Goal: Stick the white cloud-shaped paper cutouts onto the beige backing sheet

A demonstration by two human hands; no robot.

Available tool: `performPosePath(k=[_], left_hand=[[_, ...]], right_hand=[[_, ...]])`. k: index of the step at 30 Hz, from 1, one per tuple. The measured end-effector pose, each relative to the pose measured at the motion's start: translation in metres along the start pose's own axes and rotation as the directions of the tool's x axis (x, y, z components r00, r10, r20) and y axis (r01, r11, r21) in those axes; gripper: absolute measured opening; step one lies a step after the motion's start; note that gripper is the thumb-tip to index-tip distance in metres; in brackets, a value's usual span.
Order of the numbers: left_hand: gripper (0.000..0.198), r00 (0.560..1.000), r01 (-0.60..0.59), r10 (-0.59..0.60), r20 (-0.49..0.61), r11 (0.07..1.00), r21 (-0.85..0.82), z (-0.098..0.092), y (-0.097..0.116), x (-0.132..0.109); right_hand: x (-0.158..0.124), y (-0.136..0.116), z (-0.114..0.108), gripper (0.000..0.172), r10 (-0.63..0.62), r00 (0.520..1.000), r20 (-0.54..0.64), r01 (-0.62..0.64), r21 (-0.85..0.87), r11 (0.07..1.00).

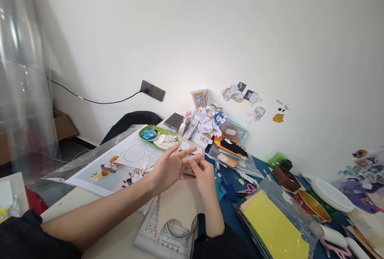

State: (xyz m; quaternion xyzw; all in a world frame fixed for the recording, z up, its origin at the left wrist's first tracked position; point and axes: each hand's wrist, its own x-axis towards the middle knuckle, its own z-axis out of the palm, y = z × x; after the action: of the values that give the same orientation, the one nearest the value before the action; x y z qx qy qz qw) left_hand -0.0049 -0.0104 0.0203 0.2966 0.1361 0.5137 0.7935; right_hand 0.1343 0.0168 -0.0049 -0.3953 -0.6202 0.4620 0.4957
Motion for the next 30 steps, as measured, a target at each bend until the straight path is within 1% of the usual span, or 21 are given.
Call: performPosePath(k=[3,6,8,9,12,15,18,20,22,25,27,30], left_hand=[[0.060,1.000,0.022,-0.023,-0.017,0.996,-0.082,-0.004,0.004,0.001],[0.061,1.000,-0.004,0.001,-0.025,0.995,-0.102,-0.008,0.005,0.002],[0.062,0.999,-0.026,0.023,-0.042,0.996,-0.081,-0.008,0.005,0.002],[0.062,0.998,-0.033,0.030,-0.050,0.997,-0.065,-0.008,0.005,0.002],[0.063,0.998,-0.032,0.033,-0.050,0.999,0.008,-0.006,0.003,0.002],[0.062,0.999,-0.041,0.044,-0.018,0.988,0.146,-0.005,-0.002,0.003],[0.056,0.995,-0.088,0.100,-0.024,0.947,0.309,-0.008,-0.009,0.005],[0.052,0.992,-0.094,0.118,-0.042,0.925,0.369,-0.011,-0.012,0.006],[0.054,0.993,-0.081,0.105,-0.050,0.937,0.341,-0.014,-0.013,0.008],[0.064,0.997,-0.061,0.067,-0.027,0.981,0.184,-0.017,-0.010,0.010],[0.069,0.999,-0.044,0.045,-0.007,0.993,0.107,-0.017,-0.008,0.011],[0.070,1.000,-0.026,0.025,0.007,0.995,0.096,-0.016,-0.007,0.010]], right_hand=[[0.000,-0.002,0.000,0.013,-0.003,1.000,0.023,0.003,0.000,1.000],[-0.001,-0.006,0.001,0.003,0.001,0.998,0.062,-0.001,0.011,1.000],[-0.002,-0.008,0.003,0.009,-0.003,0.996,0.086,0.001,0.024,1.000],[-0.002,-0.009,0.003,0.009,-0.008,0.996,0.091,0.005,0.030,1.000],[-0.003,-0.009,0.004,0.007,-0.016,0.998,0.059,0.014,0.030,0.999],[-0.003,-0.006,0.002,0.012,-0.018,1.000,0.013,0.018,0.020,1.000],[-0.003,-0.006,0.000,0.014,-0.023,1.000,0.006,0.023,0.031,0.999],[-0.004,-0.008,-0.001,0.013,-0.033,0.999,0.013,0.032,0.063,0.998],[-0.003,-0.010,-0.002,0.012,-0.044,0.999,0.010,0.043,0.104,0.994],[-0.003,-0.012,-0.003,0.013,-0.053,0.998,-0.022,0.056,0.164,0.985],[-0.002,-0.012,-0.004,0.014,-0.051,0.998,-0.038,0.057,0.194,0.979],[-0.002,-0.013,-0.003,0.013,-0.037,0.999,-0.020,0.041,0.213,0.976]])
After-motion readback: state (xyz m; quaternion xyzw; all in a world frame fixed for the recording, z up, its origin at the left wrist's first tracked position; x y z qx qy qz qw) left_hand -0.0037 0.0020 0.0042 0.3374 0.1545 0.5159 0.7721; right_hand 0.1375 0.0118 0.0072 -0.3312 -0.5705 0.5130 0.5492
